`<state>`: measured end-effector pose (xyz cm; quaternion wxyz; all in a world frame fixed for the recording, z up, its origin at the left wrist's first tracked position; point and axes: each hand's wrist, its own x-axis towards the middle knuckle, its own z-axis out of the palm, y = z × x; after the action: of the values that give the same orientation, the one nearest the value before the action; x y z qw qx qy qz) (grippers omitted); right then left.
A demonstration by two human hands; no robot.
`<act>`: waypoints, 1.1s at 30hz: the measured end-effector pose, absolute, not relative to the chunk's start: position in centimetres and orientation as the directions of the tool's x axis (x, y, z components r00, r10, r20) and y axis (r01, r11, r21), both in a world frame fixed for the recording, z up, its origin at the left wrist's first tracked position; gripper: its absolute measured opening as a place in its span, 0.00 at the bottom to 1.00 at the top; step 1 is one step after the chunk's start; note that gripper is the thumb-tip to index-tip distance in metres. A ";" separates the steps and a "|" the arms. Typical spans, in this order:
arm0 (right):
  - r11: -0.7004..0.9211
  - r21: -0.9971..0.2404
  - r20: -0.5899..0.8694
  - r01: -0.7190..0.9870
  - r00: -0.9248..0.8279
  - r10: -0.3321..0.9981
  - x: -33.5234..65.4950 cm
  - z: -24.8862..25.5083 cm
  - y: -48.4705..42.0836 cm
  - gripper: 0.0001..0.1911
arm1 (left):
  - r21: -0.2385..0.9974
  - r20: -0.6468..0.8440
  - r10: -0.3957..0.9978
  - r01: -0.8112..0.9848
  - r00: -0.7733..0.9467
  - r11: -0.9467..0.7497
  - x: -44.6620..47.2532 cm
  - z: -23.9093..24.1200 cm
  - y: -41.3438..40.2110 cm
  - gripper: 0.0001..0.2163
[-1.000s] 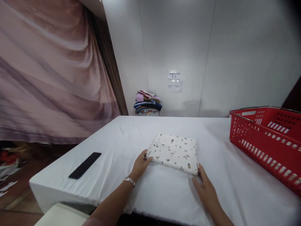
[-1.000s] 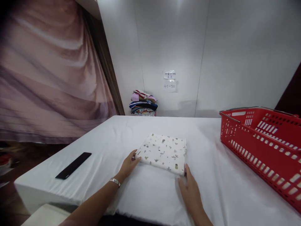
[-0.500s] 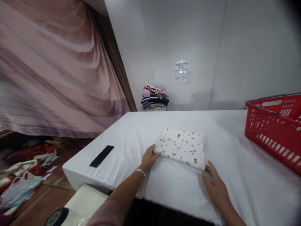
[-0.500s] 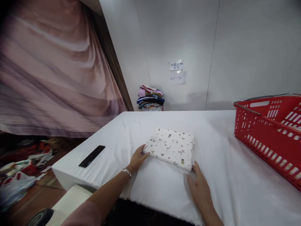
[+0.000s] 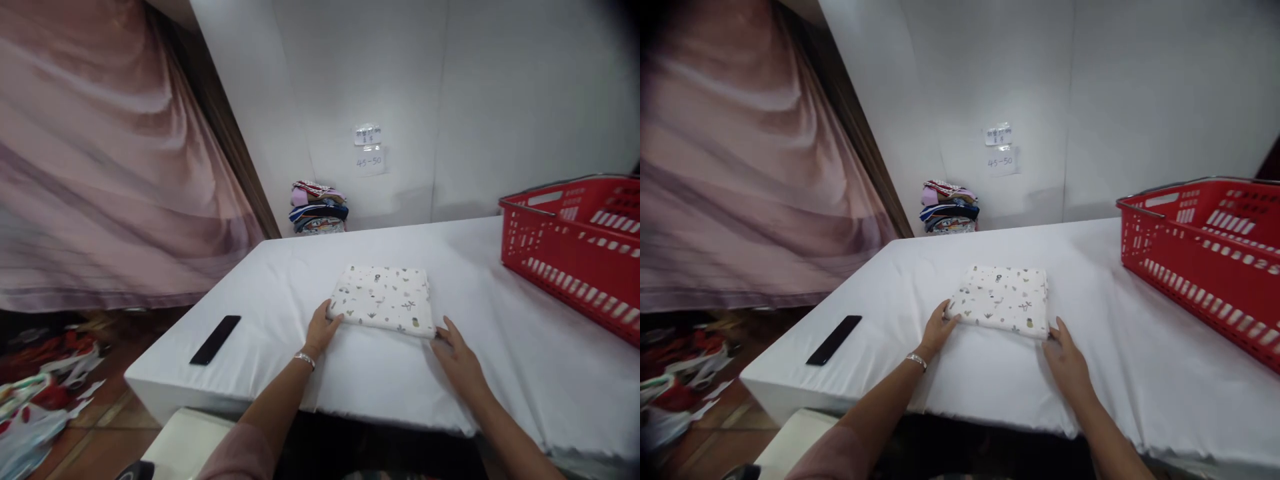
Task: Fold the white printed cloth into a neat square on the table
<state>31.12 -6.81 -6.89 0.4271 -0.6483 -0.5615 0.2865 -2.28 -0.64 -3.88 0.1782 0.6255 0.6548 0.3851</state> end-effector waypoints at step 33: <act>0.396 -0.446 0.495 0.803 -0.148 0.856 27.2 0.1 -4.7 0.29 | 0.478 0.311 0.948 0.852 0.063 -0.214 0.2 1.7 -2.9 0.21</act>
<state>27.23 -4.67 0.11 0.3544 -0.5482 -0.7566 0.0378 0.25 -2.90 1.69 0.0839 0.7242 0.6214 0.2868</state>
